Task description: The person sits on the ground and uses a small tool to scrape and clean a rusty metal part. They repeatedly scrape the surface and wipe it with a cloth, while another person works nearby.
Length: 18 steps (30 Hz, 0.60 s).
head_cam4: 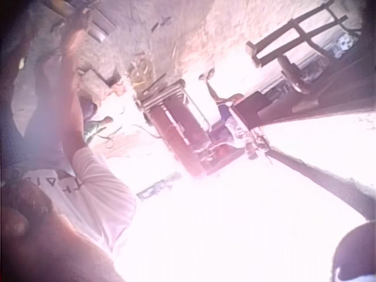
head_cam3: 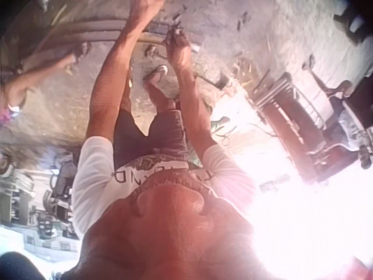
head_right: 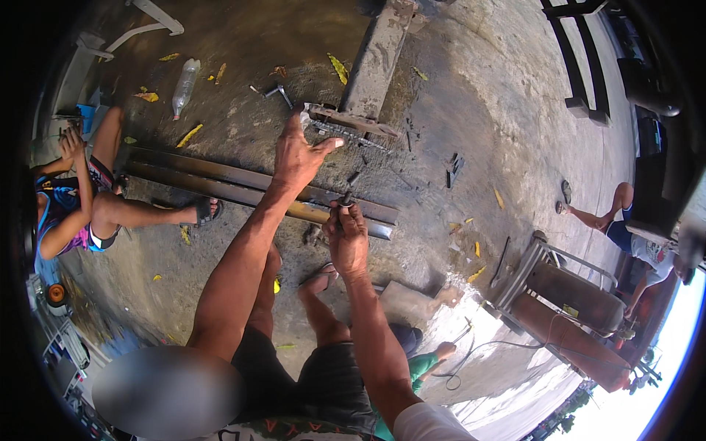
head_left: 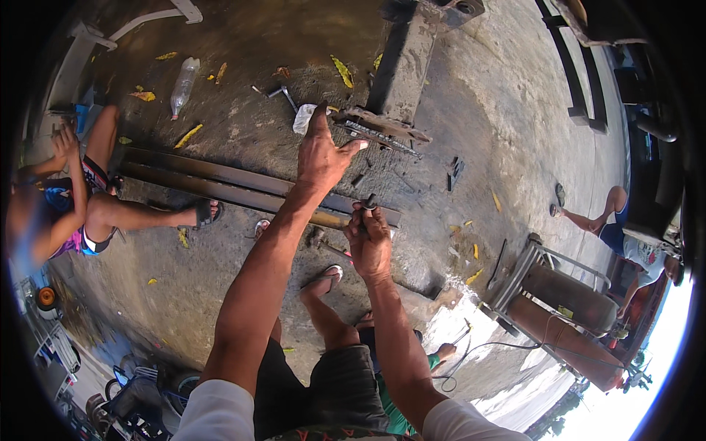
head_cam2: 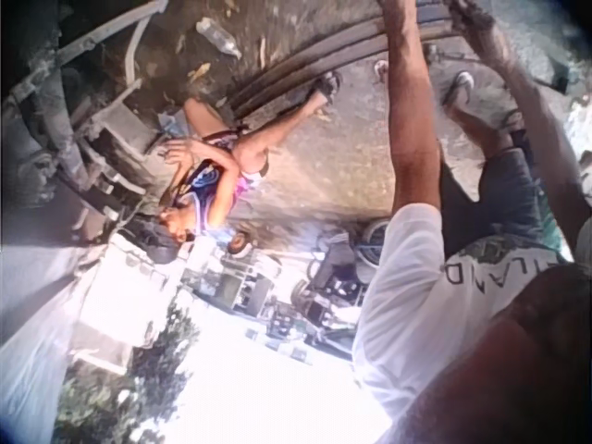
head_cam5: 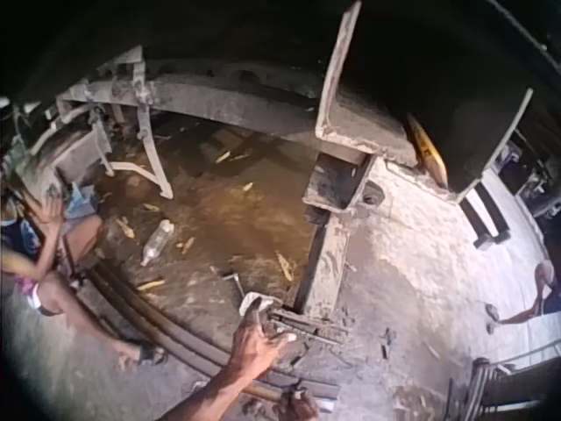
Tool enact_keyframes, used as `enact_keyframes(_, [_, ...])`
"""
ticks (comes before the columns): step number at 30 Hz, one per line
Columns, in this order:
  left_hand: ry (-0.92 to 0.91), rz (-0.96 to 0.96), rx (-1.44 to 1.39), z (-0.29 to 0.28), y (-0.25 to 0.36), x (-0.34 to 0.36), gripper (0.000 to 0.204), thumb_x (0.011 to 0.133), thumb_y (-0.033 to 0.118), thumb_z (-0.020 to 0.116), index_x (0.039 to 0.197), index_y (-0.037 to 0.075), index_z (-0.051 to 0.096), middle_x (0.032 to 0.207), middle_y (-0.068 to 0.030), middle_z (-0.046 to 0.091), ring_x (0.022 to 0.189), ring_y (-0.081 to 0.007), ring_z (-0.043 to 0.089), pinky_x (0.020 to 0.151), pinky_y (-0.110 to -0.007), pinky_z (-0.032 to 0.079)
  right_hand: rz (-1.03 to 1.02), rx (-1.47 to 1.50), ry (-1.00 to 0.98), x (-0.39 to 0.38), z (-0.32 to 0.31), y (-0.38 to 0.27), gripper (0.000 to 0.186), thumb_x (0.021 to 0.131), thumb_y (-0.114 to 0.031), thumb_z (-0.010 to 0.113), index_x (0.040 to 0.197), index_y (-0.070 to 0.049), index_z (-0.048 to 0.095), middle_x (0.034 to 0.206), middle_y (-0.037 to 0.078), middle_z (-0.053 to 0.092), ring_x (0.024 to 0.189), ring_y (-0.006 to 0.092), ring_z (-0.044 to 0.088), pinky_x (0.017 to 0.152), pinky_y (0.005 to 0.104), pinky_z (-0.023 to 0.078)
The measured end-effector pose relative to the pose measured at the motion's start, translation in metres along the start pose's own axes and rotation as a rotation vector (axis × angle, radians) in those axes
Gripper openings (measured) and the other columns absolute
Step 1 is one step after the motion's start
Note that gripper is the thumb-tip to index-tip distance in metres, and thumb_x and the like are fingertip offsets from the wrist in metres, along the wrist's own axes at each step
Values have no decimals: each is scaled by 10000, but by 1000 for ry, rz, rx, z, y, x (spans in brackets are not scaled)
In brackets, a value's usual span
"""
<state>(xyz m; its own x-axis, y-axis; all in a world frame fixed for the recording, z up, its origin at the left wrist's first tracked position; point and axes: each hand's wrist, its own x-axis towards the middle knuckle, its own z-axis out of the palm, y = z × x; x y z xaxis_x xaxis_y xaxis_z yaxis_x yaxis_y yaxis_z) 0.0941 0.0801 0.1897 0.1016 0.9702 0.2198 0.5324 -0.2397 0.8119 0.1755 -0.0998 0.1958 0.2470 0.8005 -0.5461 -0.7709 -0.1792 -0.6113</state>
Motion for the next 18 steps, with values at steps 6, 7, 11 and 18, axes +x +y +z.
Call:
enact_keyframes(6, [-258,-768,-525,25,38,-40,369,910,256,771,1102,-33,643,1000,-157,754,552,-169,547,478,-342,461,5,7,119,-46,-38,-13,171,1050,-201,567,1118,-48,601,812,-21,473,723,87,410,675,267,377])
enact_keyframes(7, [-334,-930,-767,31,44,-40,301,917,229,760,1049,-23,662,977,-139,764,493,-130,500,419,-316,422,12,9,138,-51,-42,-15,184,1048,-205,579,1118,-36,606,770,-25,450,697,82,389,662,261,369])
enact_keyframes(11, [-438,-872,-1108,47,29,-22,110,920,119,715,996,49,676,1010,-125,779,438,-48,383,377,-228,330,8,-258,128,-67,-49,-27,246,1062,-263,558,1122,-35,629,779,-31,455,688,84,404,651,266,376])
enact_keyframes(18, [-544,-838,-800,35,36,-14,163,973,197,712,1023,42,699,984,-120,782,461,-33,429,406,-220,348,-186,-779,122,-5,23,-80,341,1059,-334,547,1050,-11,656,740,-33,488,646,81,408,582,287,376])
